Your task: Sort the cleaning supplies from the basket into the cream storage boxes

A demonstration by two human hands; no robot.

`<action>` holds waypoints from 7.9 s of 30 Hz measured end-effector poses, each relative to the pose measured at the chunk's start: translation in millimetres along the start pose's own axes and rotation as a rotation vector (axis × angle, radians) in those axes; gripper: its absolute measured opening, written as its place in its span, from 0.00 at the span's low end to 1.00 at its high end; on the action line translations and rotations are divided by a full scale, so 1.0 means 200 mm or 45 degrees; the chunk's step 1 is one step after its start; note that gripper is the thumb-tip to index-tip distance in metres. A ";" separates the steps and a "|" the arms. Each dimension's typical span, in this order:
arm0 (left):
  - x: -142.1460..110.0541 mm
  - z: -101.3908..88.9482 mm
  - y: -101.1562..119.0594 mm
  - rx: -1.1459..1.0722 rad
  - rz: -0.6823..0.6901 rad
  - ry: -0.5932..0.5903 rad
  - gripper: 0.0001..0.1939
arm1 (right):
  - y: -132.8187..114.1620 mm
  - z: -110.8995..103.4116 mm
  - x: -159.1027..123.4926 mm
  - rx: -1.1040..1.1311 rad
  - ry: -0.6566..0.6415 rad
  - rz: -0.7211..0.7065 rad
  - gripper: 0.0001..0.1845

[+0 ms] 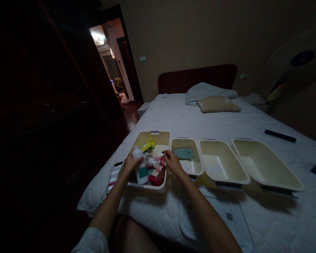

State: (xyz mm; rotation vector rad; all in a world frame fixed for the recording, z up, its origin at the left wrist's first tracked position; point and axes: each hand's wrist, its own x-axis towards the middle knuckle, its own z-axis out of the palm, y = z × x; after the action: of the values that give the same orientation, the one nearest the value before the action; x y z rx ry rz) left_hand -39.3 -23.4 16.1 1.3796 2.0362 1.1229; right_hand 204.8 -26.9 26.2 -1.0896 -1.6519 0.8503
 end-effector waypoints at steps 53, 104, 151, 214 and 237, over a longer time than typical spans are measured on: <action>-0.48 0.42 0.68 -1.591 -0.416 -0.677 0.25 | -0.16 -0.43 -0.31 0.035 0.094 0.118 0.16; -0.86 0.85 0.78 -0.791 0.234 -0.997 0.25 | -0.11 -0.90 -0.34 -0.085 0.246 0.442 0.43; -0.98 1.43 1.34 -0.344 0.879 -1.112 0.13 | 0.09 -2.17 -0.63 -0.525 1.161 0.303 0.42; -0.98 1.65 1.34 0.152 1.704 -1.313 0.13 | 0.78 -1.91 -0.39 -1.151 0.142 0.994 0.31; -0.97 1.68 1.30 0.006 1.642 -1.308 0.14 | 0.69 -1.89 -0.42 -1.199 0.084 1.040 0.28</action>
State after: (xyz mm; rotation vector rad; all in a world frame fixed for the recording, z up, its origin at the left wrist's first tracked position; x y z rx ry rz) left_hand 427.9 -27.1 18.0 2.5759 0.3122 0.4646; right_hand 613.9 -37.2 -8.1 -2.5165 -1.5479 0.4550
